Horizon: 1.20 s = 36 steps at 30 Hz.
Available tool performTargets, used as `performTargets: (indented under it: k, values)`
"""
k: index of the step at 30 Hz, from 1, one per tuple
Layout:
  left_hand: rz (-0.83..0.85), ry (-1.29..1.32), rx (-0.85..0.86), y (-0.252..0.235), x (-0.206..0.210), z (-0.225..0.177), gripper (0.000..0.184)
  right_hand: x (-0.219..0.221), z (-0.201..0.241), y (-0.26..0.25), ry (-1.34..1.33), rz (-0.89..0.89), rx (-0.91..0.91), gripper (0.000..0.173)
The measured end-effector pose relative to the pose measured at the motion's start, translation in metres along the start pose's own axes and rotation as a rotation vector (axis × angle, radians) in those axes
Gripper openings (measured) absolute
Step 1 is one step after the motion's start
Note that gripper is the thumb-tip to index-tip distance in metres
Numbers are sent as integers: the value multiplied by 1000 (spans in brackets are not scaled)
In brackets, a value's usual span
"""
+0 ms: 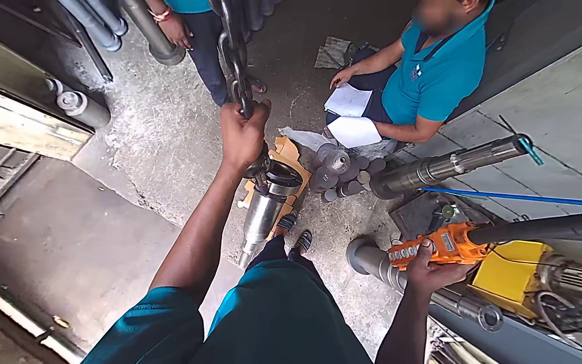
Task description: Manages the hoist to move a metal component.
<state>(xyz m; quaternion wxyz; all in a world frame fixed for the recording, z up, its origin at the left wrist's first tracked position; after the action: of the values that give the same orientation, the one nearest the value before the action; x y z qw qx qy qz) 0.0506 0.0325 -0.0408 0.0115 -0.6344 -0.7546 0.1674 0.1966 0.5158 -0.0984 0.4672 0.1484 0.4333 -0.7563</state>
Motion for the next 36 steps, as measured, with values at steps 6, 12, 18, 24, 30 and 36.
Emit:
performTargets:
  k: [6,12,18,24,30,36]
  values:
    - [-9,-21,-9,-4,-4,-11,30,-1,1,7,43,3,-9,95]
    - [-19,-56,-44,-15,-6,-3,34,0,11,13,28,6,-28,88]
    - [-9,-73,-59,-26,-5,-7,31,-4,14,12,-9,39,-3,88]
    - [-1,-53,-29,-35,-12,-27,24,-9,1,13,-61,25,-17,85]
    - [21,-64,-52,-40,-11,-36,30,-15,4,20,5,23,-13,92]
    - [5,-81,-79,-58,-9,-28,29,-23,8,28,12,6,4,89]
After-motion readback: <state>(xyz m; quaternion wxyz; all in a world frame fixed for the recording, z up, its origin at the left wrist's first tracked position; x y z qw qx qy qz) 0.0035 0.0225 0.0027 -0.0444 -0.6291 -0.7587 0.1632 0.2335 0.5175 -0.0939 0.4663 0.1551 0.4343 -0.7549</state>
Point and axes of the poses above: each hand's wrist, its own y-axis away from the middle knuckle, its own x-axis out of the palm, z = x × y, the point moved 7 cm from there along -y, towards the middle knuckle, and after that the axes turned 12 degrees about z, right-handed, at the moved point
